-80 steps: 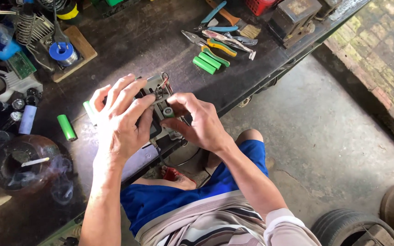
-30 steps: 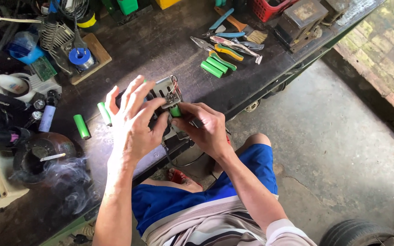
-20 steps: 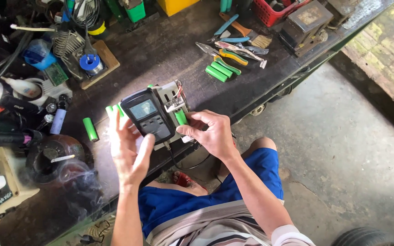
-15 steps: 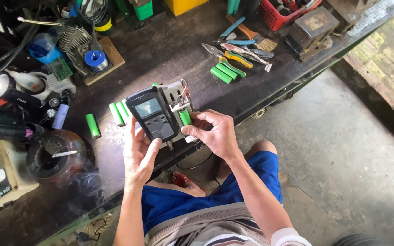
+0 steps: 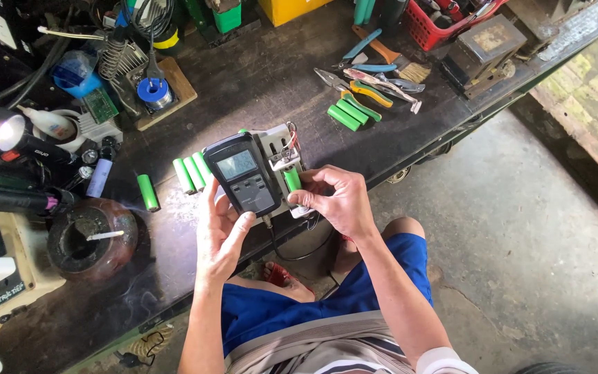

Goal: Testing cylindrical batteries by inserting them into a digital battery tester on a workbench.

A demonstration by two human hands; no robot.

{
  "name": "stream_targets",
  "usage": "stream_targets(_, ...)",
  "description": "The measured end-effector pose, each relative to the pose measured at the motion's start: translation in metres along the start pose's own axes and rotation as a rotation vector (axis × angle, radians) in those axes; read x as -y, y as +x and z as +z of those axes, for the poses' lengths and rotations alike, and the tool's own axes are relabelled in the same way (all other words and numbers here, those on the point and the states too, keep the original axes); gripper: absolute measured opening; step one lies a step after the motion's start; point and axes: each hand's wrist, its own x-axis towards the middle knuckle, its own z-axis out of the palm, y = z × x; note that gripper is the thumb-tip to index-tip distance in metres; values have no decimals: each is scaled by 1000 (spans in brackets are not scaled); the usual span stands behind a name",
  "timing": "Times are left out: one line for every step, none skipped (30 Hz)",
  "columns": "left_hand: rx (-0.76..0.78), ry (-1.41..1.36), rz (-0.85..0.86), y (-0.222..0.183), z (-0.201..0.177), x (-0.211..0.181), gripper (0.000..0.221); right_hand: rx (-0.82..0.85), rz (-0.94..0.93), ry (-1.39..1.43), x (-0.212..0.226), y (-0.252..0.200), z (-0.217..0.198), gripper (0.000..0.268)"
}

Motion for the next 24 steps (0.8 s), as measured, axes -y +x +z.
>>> stream_targets(1, -1, 0, 0, -1, 0, 87, -1, 0, -1, 0, 0, 0, 31)
stream_targets(-3, 6, -10, 1, -2, 1, 88, -3, -6, -1, 1, 1, 0, 30)
stream_targets(-5, 12, -21, 0, -2, 1, 89, -7, -11, -1, 1, 1, 0, 30)
stream_targets(-3, 12, -23, 0, -3, 2, 89, -9, -9, -1, 1, 1, 0, 30)
stream_targets(0, 11, -19, 0, -4, 3, 89, -5, -16, -4, 1, 1, -1, 28)
stream_targets(4, 11, -15, 0, -6, 4, 89, -1, -23, -6, 2, 2, -1, 27)
stream_targets(5, 10, -14, 0, -5, 4, 89, -2, -23, -7, 2, 2, -1, 27)
stream_targets(5, 11, -14, -1, -5, 4, 89, -1, -29, -11, 2, 2, -1, 26)
stream_targets(4, 12, -12, -1, -5, 4, 89, 2, -38, -16, 3, 2, -1, 25)
stream_targets(3, 11, -10, 0, -4, 4, 89, 3, -39, -17, 3, 3, -1, 25)
stream_targets(2, 8, -8, 0, -3, 3, 88, 3, -46, -14, 3, 2, -1, 25)
stream_targets(2, 4, -5, -1, -2, 3, 88, 3, -54, -11, 3, 2, -1, 24)
stream_targets(3, 2, -5, -1, -1, 1, 88, 2, -54, -13, 4, 1, 0, 24)
stream_targets(-3, 10, -7, -2, 1, -1, 88, -1, -53, -10, 5, 1, 1, 25)
stream_targets(-6, 18, -6, -1, 3, -3, 87, -8, -56, -9, 6, 1, 1, 26)
stream_targets(-2, 14, -3, 0, 5, -10, 87, -12, -58, -13, 7, 1, 2, 26)
stream_targets(-66, 238, 75, 1, 5, -17, 87, -26, -66, -19, 8, -1, 3, 26)
stream_targets(-130, 461, 154, 1, 6, -24, 88, -40, -74, -26, 9, -2, 4, 27)
stream_targets(-123, 458, 155, 5, 14, -30, 88, -47, -73, -29, 7, -3, 5, 27)
stream_targets(-221, 699, 324, 10, 22, -36, 79, -70, -84, -43, 5, -4, 7, 30)
stream_targets(-320, 941, 495, 13, 29, -43, 73, -90, -94, -55, 3, -5, 9, 34)
stream_targets(-316, 938, 495, 21, 31, -45, 73, -94, -93, -56, 2, -6, 11, 34)
stream_targets(-249, 1048, 568, 28, 32, -46, 57, -133, -166, -92, 1, -6, 13, 35)
stream_targets(-179, 1156, 641, 36, 33, -48, 41, -171, -239, -128, 1, -6, 15, 37)
